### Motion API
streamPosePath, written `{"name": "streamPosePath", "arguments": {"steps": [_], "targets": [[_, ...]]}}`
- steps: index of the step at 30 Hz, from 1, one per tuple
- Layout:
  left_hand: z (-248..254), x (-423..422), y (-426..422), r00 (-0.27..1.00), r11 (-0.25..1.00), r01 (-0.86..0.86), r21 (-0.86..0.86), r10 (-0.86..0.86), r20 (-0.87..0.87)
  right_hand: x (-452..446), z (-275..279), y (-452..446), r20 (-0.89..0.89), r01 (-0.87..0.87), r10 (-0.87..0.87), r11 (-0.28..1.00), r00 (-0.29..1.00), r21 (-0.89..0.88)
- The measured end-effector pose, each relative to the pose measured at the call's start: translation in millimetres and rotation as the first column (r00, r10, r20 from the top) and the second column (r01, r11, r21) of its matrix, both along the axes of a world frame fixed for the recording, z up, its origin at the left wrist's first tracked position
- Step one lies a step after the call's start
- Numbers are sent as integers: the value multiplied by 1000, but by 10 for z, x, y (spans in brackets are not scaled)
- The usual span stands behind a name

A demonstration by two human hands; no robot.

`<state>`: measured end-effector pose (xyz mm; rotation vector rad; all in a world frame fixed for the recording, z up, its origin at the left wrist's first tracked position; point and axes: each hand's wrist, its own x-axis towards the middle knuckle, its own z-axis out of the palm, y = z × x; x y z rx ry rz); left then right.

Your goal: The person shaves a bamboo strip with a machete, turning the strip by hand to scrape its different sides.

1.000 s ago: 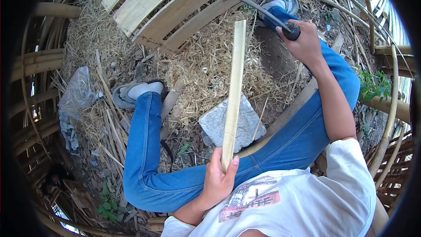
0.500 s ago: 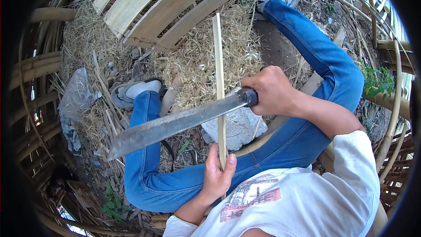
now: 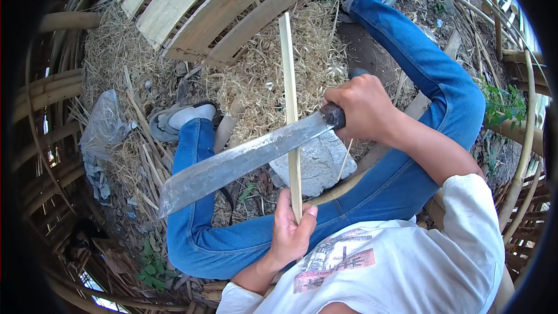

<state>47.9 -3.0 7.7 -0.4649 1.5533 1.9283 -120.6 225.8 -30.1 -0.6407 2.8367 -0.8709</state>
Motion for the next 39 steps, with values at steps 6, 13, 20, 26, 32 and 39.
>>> {"name": "streamPosePath", "arguments": {"steps": [6,13,20,26,32,39], "targets": [[17,49,-27,1000,999,23,28,-23,8,-273,-97,284,-54,209,-209,978,977,1],[44,83,-14,997,995,78,69,-78,-8,-431,-51,468,-33,324,-323,946,946,7],[47,60,-20,997,994,49,93,-54,52,-458,11,503,-111,329,-314,930,943,163],[126,87,0,993,988,113,108,-109,-42,-669,-152,732,-24,464,-466,883,884,-71],[202,58,-52,999,982,6,191,3,-45,-658,-214,802,-82,477,-490,868,868,-137],[-45,22,-37,994,988,-52,148,37,100,-395,15,369,-43,331,-350,914,936,-233]]}}
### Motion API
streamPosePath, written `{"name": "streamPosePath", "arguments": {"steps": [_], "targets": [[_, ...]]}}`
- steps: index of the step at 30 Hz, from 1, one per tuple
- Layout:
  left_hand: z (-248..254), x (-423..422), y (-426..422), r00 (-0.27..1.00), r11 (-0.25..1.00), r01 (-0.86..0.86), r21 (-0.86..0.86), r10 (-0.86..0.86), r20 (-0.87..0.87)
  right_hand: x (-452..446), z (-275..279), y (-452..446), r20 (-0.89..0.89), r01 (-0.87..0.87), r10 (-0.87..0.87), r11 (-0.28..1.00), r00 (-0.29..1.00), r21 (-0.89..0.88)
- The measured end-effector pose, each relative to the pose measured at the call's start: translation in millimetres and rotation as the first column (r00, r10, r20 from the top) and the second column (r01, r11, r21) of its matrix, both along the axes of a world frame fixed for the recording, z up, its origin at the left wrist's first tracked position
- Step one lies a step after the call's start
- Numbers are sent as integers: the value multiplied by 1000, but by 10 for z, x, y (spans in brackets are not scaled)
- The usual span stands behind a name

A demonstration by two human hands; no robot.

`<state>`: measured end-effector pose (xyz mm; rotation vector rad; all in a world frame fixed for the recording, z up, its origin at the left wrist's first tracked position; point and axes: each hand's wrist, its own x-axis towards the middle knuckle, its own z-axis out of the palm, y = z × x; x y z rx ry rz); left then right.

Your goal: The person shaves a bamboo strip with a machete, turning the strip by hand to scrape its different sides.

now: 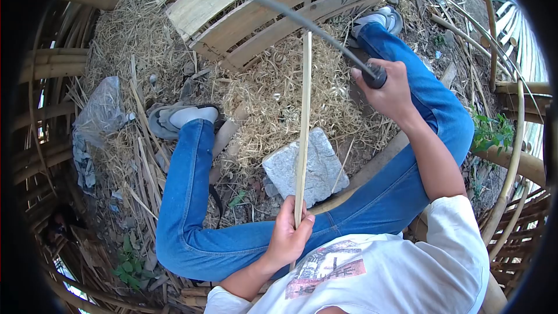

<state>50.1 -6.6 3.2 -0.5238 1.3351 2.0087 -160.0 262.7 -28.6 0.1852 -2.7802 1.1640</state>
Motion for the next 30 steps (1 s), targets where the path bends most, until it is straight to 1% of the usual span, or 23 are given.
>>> {"name": "streamPosePath", "arguments": {"steps": [2,3,6,7,10,12,15,17,20,24,30], "targets": [[-28,9,9,1000,1000,17,-21,-18,-11,121,-14,-130,-1,-112,112,994,994,4],[-35,12,14,999,999,27,-32,-28,-16,176,46,-214,-38,-164,166,985,985,59],[-11,9,36,997,998,59,-35,-60,-42,318,14,-386,-51,-278,286,953,957,119],[-18,12,45,998,998,56,-29,-56,-23,356,6,-417,-1,-328,332,933,943,146],[-12,27,56,998,999,37,10,-37,47,430,29,-474,49,-390,388,904,921,175],[20,19,48,994,998,15,67,-22,105,421,8,-460,52,-379,376,911,925,163],[8,29,78,999,998,54,-19,-53,9,409,-39,-445,72,-363,356,908,932,209],[0,40,72,999,998,50,-30,-50,19,415,-85,-462,87,-351,340,903,936,247],[22,40,69,999,997,52,-57,-52,11,392,-95,-453,32,-359,362,903,932,238],[34,35,65,998,996,60,-60,-60,-14,383,-113,-428,19,-348,353,910,935,226],[31,33,64,999,997,51,-64,-51,0,380,-144,-412,-19,-335,350,911,937,239]]}}
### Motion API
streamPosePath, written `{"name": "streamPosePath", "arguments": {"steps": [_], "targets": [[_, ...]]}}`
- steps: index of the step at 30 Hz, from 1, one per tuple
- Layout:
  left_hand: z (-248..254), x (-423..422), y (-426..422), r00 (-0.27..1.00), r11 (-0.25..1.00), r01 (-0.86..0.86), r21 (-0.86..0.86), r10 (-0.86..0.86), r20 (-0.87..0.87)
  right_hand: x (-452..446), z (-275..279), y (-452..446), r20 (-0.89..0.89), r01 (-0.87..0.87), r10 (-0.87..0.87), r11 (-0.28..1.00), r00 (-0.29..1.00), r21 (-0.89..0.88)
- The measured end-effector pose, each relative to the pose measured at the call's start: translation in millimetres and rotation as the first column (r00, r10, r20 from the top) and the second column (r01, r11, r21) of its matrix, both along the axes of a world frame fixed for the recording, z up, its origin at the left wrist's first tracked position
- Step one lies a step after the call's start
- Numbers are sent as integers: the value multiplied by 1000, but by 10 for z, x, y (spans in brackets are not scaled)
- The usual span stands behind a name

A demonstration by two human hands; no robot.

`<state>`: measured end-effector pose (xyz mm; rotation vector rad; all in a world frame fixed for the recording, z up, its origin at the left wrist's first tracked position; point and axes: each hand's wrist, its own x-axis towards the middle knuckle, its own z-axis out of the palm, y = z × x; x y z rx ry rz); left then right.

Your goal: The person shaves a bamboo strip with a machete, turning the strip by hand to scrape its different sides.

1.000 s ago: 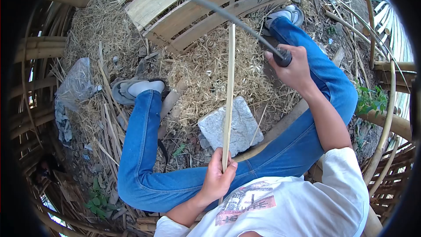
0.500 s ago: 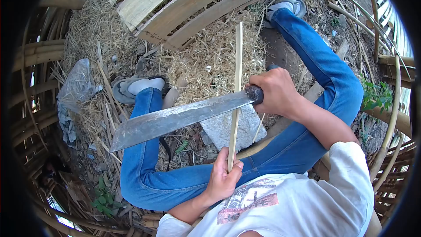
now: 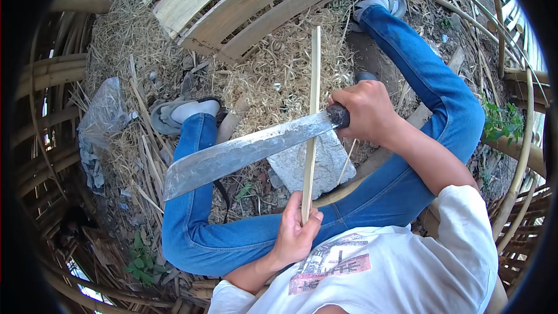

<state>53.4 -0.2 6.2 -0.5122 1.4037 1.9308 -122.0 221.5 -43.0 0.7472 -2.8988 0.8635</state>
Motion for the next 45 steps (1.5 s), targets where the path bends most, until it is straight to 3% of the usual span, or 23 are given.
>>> {"name": "streamPosePath", "arguments": {"steps": [2,5,16,19,24,26,29,32,37,45], "targets": [[10,22,-22,1000,1000,-15,9,15,-4,-24,-37,37,-23,19,-19,1000,1000,-7],[30,-11,-56,999,998,-39,42,39,21,-244,-78,253,-12,194,-193,980,981,44],[29,43,-42,995,997,6,-82,-15,-101,-408,38,364,24,279,-285,951,958,134],[22,81,-25,993,993,36,-115,-49,-106,-559,-70,560,-146,425,-407,896,902,125],[60,76,-32,998,991,32,-131,-37,-41,-621,-31,650,-109,444,-431,876,896,191],[58,92,-54,998,992,42,-122,-47,-34,-644,-19,664,-116,449,-435,873,893,189],[62,122,-50,989,988,91,-123,-104,-103,-672,-2,759,-305,536,-476,830,825,155],[116,98,-25,978,987,95,-129,-117,-171,-766,-51,1037,-301,560,-532,829,791,6],[73,27,-36,983,984,35,-175,-65,-169,-562,205,735,-175,422,-442,896,880,-138],[-23,-36,-20,959,917,41,-396,-147,-241,-181,104,243,61,117,-114,992,992,-40]]}}
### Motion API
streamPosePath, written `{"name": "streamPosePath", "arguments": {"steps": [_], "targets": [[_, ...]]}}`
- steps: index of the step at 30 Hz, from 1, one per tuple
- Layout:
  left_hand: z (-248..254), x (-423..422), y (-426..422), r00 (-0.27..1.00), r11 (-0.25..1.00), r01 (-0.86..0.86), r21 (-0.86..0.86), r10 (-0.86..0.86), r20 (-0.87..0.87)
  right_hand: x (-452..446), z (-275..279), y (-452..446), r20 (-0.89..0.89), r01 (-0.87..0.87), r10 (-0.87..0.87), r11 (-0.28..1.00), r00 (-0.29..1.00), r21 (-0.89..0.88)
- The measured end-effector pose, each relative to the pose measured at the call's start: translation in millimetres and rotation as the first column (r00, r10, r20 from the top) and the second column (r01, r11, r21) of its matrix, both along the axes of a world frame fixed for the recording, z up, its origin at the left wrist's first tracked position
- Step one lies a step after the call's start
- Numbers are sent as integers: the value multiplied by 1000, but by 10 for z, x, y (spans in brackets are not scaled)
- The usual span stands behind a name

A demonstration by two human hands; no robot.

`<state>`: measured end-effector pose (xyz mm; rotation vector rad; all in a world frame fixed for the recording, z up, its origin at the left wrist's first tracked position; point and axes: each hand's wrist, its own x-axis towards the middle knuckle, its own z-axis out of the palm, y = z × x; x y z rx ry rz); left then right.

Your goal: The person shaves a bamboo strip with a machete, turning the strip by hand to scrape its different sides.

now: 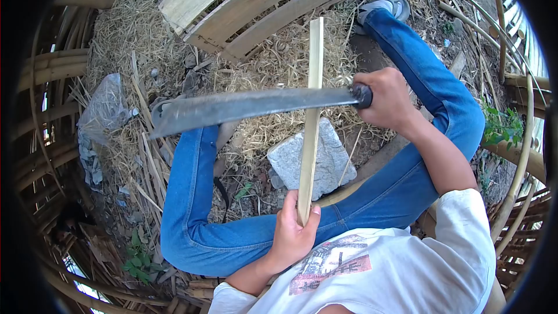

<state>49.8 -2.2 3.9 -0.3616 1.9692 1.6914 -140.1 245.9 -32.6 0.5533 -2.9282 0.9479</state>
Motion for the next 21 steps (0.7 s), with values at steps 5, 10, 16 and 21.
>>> {"name": "streamPosePath", "arguments": {"steps": [5,10,16,21], "targets": [[112,-163,62,996,964,22,-266,-44,-77,195,40,-272,159,-149,137,987,978,62],[53,-129,69,988,959,-7,-283,-38,-152,233,-22,-334,195,-167,140,977,971,129],[106,-135,70,992,954,2,-300,-40,-119,216,-89,-331,155,-162,135,970,979,181],[119,-128,58,985,954,9,-299,-60,-161,187,-129,-259,41,-135,130,975,991,174]]}}
